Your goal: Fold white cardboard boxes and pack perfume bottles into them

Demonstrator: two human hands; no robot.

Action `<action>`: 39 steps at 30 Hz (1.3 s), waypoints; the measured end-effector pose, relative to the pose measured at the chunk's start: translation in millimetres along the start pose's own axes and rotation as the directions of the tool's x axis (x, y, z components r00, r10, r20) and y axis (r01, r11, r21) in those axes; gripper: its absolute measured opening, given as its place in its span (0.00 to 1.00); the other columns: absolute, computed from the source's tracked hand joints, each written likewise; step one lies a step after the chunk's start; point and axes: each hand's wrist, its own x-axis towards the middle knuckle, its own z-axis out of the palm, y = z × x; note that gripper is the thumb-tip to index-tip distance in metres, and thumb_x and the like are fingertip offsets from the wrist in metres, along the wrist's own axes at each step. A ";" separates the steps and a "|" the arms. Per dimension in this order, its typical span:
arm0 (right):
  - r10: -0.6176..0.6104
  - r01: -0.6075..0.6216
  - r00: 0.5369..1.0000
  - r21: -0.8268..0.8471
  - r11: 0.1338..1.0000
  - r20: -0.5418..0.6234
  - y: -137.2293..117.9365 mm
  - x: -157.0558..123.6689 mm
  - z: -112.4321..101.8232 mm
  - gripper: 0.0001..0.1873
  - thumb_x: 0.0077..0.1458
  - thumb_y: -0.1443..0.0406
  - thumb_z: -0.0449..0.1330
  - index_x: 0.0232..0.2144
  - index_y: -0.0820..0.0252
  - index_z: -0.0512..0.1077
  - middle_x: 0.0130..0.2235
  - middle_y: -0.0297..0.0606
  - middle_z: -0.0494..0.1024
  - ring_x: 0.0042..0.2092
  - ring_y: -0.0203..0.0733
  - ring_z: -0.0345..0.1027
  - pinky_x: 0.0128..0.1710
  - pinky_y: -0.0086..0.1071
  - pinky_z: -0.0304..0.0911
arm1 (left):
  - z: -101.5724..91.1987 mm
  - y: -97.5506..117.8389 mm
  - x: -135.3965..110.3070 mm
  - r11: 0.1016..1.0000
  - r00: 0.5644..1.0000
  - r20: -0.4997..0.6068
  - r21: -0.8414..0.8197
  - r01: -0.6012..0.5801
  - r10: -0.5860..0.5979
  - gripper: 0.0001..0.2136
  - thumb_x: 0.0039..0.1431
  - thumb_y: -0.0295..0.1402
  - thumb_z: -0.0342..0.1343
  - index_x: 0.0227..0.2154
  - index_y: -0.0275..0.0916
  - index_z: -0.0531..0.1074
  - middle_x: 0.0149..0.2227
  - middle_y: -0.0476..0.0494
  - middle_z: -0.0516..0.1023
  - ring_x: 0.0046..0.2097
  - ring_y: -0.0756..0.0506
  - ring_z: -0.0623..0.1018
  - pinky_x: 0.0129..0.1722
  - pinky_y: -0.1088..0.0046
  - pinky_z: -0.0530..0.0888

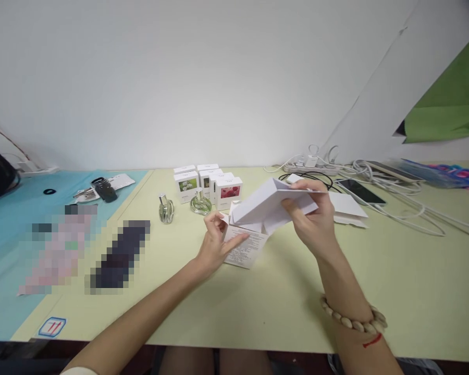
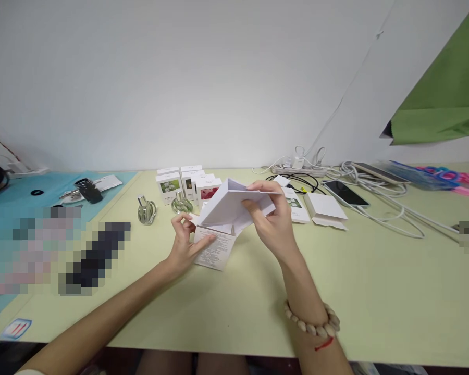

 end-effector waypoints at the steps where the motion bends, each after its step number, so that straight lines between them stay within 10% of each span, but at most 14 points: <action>1: -0.053 0.054 0.998 -0.053 0.997 0.022 -3.7 1.1 -1.2 0.09 0.50 0.65 0.60 0.36 0.52 0.68 0.36 0.33 0.70 0.36 0.37 0.65 0.32 0.29 0.62 | 0.5 -0.1 -0.5 1.000 1.000 -0.023 0.028 -0.010 0.011 0.23 0.53 0.42 0.56 0.41 0.44 0.46 0.40 0.45 0.65 0.40 0.49 0.71 0.34 0.74 0.70; 18: -0.032 0.078 0.980 -0.231 0.970 0.195 -26.4 0.3 -0.2 0.24 0.53 0.67 0.56 0.53 0.48 0.61 0.49 0.37 0.67 0.42 0.40 0.65 0.36 0.32 0.64 | -2.2 -14.3 1.5 0.856 0.908 -0.041 0.355 -0.376 0.416 0.28 0.53 0.32 0.57 0.51 0.46 0.46 0.38 0.48 0.61 0.34 0.52 0.65 0.30 0.78 0.65; 28: 0.077 -0.021 0.923 -0.148 0.989 0.377 -26.4 -9.8 16.2 0.20 0.59 0.62 0.50 0.54 0.51 0.58 0.55 0.39 0.64 0.51 0.42 0.62 0.41 0.31 0.65 | -4.2 -5.8 -0.9 0.972 0.985 -0.043 0.175 -0.156 0.165 0.28 0.61 0.36 0.47 0.58 0.49 0.38 0.54 0.37 0.60 0.49 0.46 0.69 0.42 0.68 0.71; 33: 0.031 -0.006 0.963 -0.093 0.996 0.268 -26.9 -13.2 18.0 0.29 0.56 0.60 0.54 0.58 0.49 0.50 0.53 0.40 0.66 0.49 0.41 0.65 0.41 0.34 0.67 | -6.4 8.4 4.4 0.993 0.994 -0.047 0.064 -0.098 0.101 0.25 0.63 0.36 0.43 0.59 0.49 0.40 0.56 0.38 0.61 0.53 0.46 0.67 0.49 0.66 0.68; 39: 0.065 -0.054 0.970 -0.053 0.997 0.236 -26.6 -9.0 13.3 0.20 0.52 0.61 0.59 0.49 0.48 0.65 0.46 0.36 0.72 0.44 0.39 0.69 0.31 0.28 0.70 | -9.2 18.5 8.6 1.000 0.995 -0.096 -0.023 -0.021 0.018 0.19 0.64 0.40 0.38 0.57 0.45 0.48 0.56 0.39 0.61 0.57 0.45 0.62 0.52 0.66 0.65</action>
